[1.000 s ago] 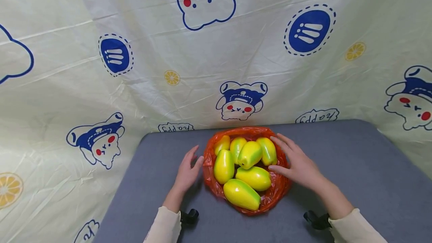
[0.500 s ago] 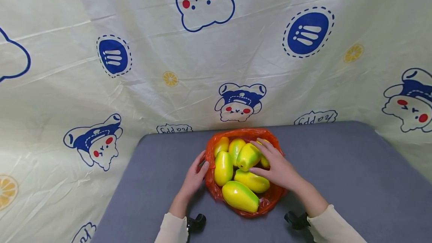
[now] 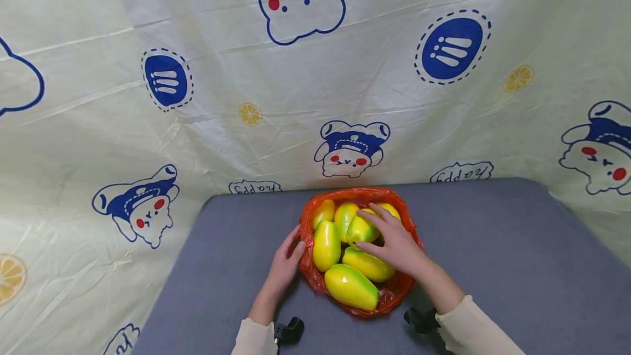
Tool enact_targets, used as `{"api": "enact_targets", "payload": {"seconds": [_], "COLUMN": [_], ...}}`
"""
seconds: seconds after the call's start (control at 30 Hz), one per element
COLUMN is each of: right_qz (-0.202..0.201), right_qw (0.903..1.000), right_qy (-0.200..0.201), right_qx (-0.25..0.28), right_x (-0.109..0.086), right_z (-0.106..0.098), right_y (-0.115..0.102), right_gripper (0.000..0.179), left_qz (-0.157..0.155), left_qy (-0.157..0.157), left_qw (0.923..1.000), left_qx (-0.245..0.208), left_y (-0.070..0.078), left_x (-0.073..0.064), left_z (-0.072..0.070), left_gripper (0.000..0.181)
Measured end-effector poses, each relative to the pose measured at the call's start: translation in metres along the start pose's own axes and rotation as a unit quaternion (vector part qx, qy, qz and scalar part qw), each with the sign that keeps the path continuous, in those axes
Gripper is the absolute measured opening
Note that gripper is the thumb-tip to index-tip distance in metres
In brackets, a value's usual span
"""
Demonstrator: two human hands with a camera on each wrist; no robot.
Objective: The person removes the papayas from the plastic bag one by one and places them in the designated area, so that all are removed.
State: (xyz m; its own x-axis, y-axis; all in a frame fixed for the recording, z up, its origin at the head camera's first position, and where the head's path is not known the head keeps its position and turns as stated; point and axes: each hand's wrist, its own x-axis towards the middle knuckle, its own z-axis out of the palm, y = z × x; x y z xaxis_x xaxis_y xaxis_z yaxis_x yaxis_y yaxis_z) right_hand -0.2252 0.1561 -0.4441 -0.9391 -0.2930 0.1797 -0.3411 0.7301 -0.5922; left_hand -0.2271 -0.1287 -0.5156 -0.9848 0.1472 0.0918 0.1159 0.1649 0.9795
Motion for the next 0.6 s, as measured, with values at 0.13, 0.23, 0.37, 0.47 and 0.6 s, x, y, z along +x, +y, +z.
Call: {"api": "enact_targets", "payload": {"seconds": [0.13, 0.23, 0.37, 0.47, 0.6], "right_qz": [-0.003, -0.005, -0.011, -0.014, -0.002], "right_qw": [0.9999, 0.9997, 0.9988, 0.9972, 0.9935], "right_qy": [0.007, 0.017, 0.041, 0.066, 0.111], "right_qx": [0.012, 0.017, 0.025, 0.032, 0.027], "right_x": [0.0, -0.002, -0.006, -0.009, -0.012], "right_z": [0.001, -0.001, -0.008, -0.018, -0.035], "right_y": [0.0, 0.0, 0.0, 0.003, 0.013], "right_gripper": [0.069, 0.069, 0.069, 0.069, 0.068], "left_qz": [0.002, 0.012, 0.019, 0.016, 0.016], "left_qy": [0.003, 0.0, 0.0, 0.0, -0.004], "left_qw": [1.0, 0.9999, 0.9998, 0.9998, 0.9999], "left_qx": [0.004, 0.002, -0.007, -0.01, -0.003], "left_y": [-0.001, -0.002, -0.003, -0.002, -0.001], "left_x": [-0.001, -0.001, -0.002, -0.003, -0.005], "left_z": [0.0, 0.001, 0.0, 0.0, 0.001], "left_gripper": [0.053, 0.053, 0.053, 0.054, 0.056]}}
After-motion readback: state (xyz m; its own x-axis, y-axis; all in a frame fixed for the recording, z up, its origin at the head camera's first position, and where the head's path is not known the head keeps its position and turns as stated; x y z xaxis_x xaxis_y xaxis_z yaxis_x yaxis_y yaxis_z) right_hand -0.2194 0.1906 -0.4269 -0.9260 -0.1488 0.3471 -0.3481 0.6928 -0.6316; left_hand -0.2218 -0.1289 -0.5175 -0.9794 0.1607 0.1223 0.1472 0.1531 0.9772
